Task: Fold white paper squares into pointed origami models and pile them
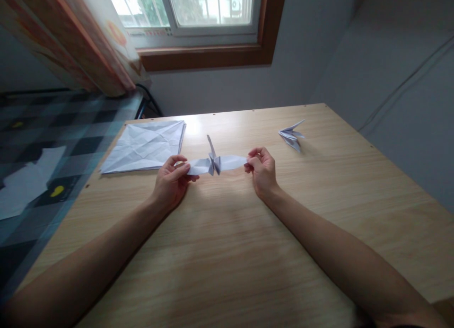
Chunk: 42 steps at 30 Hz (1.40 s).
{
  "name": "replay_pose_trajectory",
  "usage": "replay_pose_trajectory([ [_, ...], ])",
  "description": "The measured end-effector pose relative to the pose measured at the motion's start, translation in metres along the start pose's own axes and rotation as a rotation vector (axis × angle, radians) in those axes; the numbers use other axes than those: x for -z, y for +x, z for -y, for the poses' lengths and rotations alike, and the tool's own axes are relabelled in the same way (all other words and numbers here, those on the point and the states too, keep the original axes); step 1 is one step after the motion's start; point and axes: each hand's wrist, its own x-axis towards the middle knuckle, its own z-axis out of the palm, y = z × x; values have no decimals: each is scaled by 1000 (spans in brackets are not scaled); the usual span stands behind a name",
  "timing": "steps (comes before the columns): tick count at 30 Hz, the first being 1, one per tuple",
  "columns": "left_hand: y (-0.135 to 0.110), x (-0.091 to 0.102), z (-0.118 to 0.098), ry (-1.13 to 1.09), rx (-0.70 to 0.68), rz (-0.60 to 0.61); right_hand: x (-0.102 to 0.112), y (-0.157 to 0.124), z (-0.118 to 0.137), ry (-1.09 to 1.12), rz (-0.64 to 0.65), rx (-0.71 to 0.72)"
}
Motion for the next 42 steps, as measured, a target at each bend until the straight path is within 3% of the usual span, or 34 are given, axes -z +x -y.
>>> replay_pose_trajectory([
  [11, -1, -1, 1, 59, -10, -1, 5, 6, -1, -112, -25, 69],
  [16, 4, 9, 3, 495, -218, -9, 17, 13, -3, -400, 74, 171],
  [20, 4, 13, -1, 796, -262, 14, 27, 20, -4, -608, 123, 181],
  [24, 1, 11, -4, 942, -292, 14, 30, 22, -3, -692, 136, 182],
  [39, 1, 12, -4, 1015, -297, -5, 32, 25, -1, -756, 147, 212],
  [42, 1, 12, -5, 996, -290, -4, 32, 27, -2, -686, 75, 195],
])
